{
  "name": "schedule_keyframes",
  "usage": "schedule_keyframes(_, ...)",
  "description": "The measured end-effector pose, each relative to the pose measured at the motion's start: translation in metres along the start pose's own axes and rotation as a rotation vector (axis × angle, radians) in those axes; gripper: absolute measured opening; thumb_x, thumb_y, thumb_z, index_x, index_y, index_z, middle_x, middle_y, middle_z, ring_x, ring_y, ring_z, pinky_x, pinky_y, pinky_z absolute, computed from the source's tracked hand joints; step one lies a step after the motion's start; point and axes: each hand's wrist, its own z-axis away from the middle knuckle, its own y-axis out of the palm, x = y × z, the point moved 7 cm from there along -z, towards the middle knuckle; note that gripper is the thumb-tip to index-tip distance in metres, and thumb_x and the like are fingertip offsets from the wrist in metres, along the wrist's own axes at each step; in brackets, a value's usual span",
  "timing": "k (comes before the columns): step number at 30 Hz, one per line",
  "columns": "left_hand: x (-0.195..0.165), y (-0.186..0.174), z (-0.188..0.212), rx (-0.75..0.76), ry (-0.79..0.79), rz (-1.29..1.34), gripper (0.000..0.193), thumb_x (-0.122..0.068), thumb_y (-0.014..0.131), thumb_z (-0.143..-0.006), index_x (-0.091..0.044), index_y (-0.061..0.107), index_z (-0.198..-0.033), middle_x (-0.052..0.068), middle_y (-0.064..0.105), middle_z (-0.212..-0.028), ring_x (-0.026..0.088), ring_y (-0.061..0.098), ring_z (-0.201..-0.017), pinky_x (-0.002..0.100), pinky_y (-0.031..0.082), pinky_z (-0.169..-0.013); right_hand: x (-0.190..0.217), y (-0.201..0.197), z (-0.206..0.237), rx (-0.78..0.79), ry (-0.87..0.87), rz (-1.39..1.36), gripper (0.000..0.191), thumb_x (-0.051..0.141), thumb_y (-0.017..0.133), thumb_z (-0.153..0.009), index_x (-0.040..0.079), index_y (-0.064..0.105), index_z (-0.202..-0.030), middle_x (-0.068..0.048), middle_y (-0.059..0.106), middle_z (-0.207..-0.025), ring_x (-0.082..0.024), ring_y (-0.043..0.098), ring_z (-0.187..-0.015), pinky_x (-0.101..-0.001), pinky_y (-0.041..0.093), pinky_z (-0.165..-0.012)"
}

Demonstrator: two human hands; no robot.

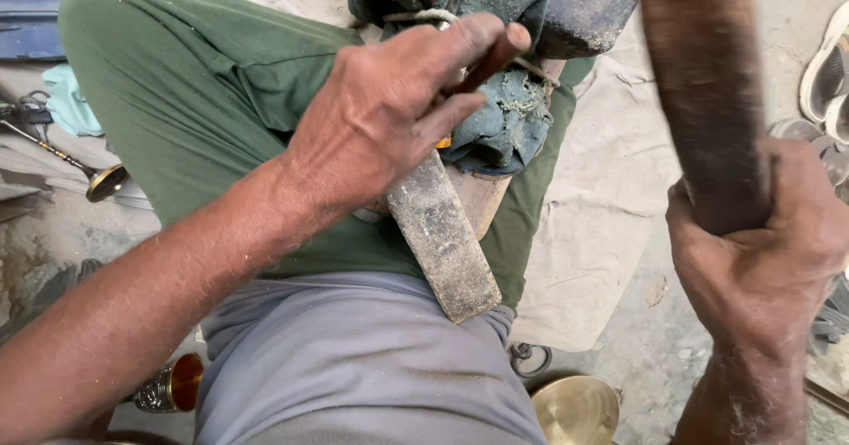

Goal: The person sits cross-legged on the floor holding a small engraved brass bell against a stone on their lap. They position a punch on the bell's surface and repeatedly strike the punch with a wooden mallet, repositioning the punch around the bell to work the metal.

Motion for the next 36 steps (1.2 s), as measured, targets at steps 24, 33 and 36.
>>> schedule_keyframes(24, -0.004, 0.01, -0.001, 0.051, 0.025, -0.102, 0.051, -0.016, 0.08, -0.103, -0.013, 0.051, -0.144, 0.006, 0.056, -0.097, 0.025, 0.066, -0.088, 0.04, 0.057, -0.075, 0.004, -0.006, -0.006, 0.019, -0.011, 0.01, 0.03, -0.009, 0.073, -0.092, -0.004, 0.062, -0.12, -0.015, 0.068, -0.1, -0.024, 0.07, -0.088, -0.0369, 0.058, -0.08)
schedule_keyframes(33, -0.002, 0.009, -0.005, 0.09, 0.061, -0.125, 0.054, -0.019, 0.081, -0.1, -0.014, 0.054, -0.147, 0.007, 0.059, -0.098, 0.027, 0.066, -0.089, 0.041, 0.057, -0.076, 0.002, 0.004, -0.01, 0.018, 0.02, -0.132, 0.026, -0.002, 0.069, -0.098, -0.003, 0.062, -0.123, -0.01, 0.068, -0.102, -0.018, 0.069, -0.09, -0.0285, 0.057, -0.081)
schedule_keyframes(36, -0.001, 0.009, -0.007, 0.1, 0.066, -0.097, 0.054, -0.019, 0.08, -0.099, -0.013, 0.053, -0.145, 0.008, 0.06, -0.098, 0.027, 0.067, -0.091, 0.041, 0.057, -0.076, 0.006, 0.006, -0.012, 0.047, 0.004, 0.055, 0.031, -0.003, 0.072, -0.088, -0.002, 0.065, -0.119, -0.012, 0.069, -0.094, -0.021, 0.069, -0.081, -0.0336, 0.058, -0.076)
